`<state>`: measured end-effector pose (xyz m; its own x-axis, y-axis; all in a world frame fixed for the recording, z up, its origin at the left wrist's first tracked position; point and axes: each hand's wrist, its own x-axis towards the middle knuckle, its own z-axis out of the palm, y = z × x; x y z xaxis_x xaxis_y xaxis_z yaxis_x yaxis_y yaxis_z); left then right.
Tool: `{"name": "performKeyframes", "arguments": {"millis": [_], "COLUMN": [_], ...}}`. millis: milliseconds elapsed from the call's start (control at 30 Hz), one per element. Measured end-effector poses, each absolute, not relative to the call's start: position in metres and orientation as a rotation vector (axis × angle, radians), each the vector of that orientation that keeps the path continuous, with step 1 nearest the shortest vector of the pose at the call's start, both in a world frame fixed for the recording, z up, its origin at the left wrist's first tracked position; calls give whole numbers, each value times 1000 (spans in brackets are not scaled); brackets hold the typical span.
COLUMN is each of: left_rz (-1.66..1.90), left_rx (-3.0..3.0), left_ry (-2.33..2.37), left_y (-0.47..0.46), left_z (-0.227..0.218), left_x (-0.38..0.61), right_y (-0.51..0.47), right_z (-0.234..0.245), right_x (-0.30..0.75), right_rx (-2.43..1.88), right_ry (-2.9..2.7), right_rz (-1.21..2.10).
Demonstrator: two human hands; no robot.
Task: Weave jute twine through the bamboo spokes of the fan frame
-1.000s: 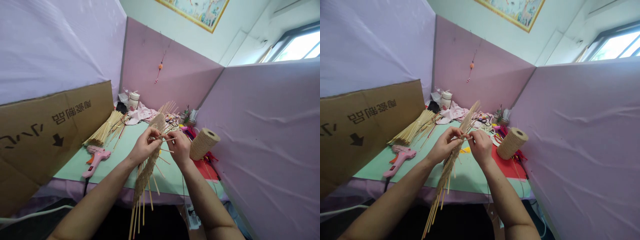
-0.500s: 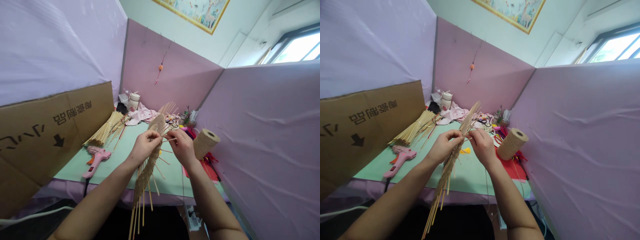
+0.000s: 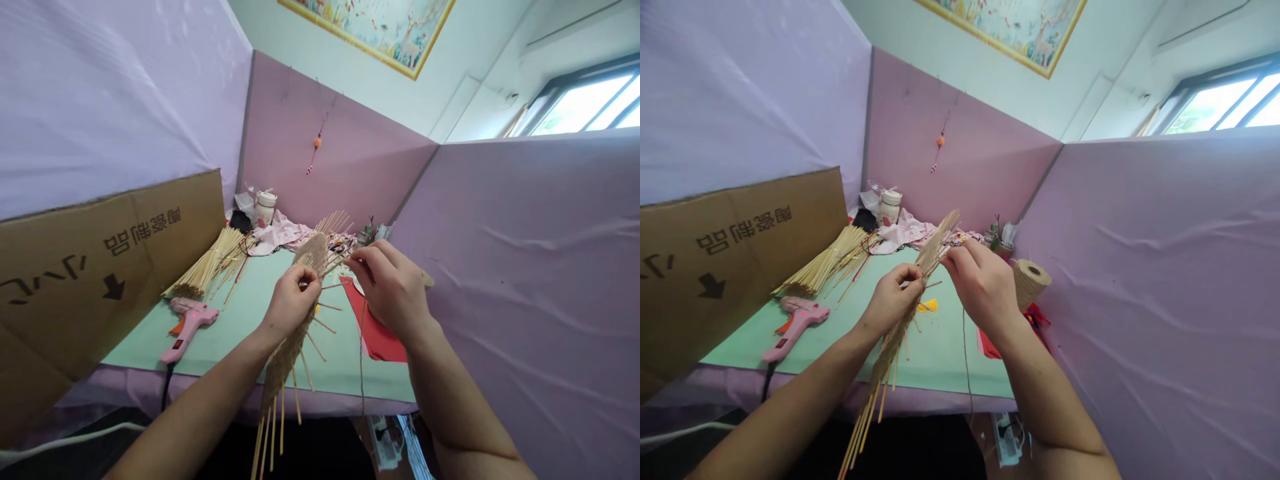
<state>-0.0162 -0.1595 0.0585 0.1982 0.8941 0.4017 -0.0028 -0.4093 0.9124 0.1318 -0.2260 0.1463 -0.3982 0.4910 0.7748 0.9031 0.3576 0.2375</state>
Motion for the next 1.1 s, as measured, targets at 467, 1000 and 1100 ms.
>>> {"name": "performKeyframes", "arguments": {"millis": [467,1000,1100], "left_rz": [1337,1340,1324], "left_rx": [1660,1693,1681], "left_ry": [860,901,899], "left_y": [-160,-154,-155], "left_z": [57,58,60], "left_x": [-13,-19,-20], "right_y": [-222,-184,-181], "right_z": [180,77,74], "right_x": [127,162,154], "right_rx": [-1272,-1440,-1307], "right_ry": [-2211,-1980,-1859], "right_rz": [-678,32,244]}}
